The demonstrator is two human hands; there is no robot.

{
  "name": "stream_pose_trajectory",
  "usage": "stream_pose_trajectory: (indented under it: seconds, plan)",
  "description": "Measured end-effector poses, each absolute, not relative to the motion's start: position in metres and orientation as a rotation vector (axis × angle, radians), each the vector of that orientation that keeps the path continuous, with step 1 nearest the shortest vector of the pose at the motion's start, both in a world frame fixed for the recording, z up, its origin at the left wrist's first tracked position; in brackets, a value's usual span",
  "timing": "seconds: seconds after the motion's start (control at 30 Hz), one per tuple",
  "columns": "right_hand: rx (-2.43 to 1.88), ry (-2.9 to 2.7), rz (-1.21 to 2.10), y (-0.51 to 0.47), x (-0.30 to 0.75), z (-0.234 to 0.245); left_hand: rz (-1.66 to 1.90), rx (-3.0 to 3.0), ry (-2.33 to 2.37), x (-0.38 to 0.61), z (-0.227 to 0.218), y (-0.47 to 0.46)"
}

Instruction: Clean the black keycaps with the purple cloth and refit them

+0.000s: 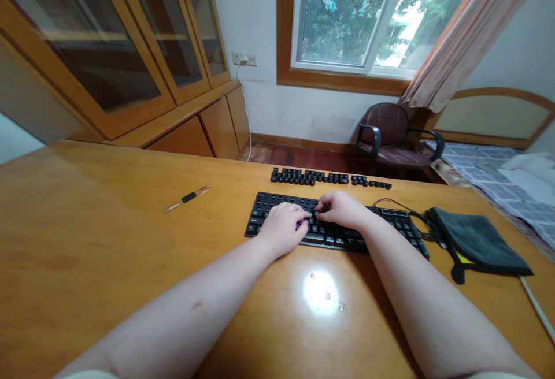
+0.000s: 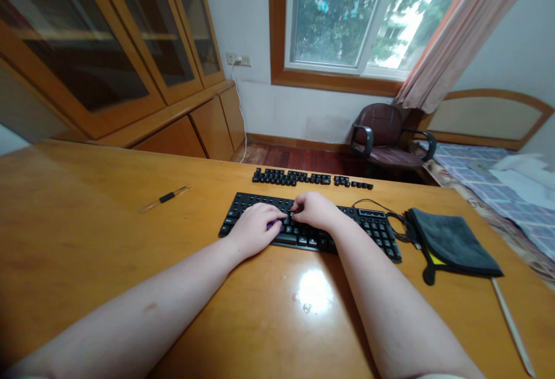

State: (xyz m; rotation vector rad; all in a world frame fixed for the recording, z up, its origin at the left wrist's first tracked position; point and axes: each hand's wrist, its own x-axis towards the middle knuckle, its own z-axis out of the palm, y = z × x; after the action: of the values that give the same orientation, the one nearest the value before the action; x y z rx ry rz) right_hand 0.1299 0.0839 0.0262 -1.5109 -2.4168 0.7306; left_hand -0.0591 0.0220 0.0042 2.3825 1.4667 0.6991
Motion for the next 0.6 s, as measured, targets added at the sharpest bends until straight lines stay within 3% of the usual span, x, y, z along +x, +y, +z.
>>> stream_pose_trajectory:
  seconds: [0.6]
  plan:
    - [-1.565,-2.346,0.854,0.0843,0.1293,0.0229,0.666,2.395,1.475,-0.0587,0.0037,0.0224]
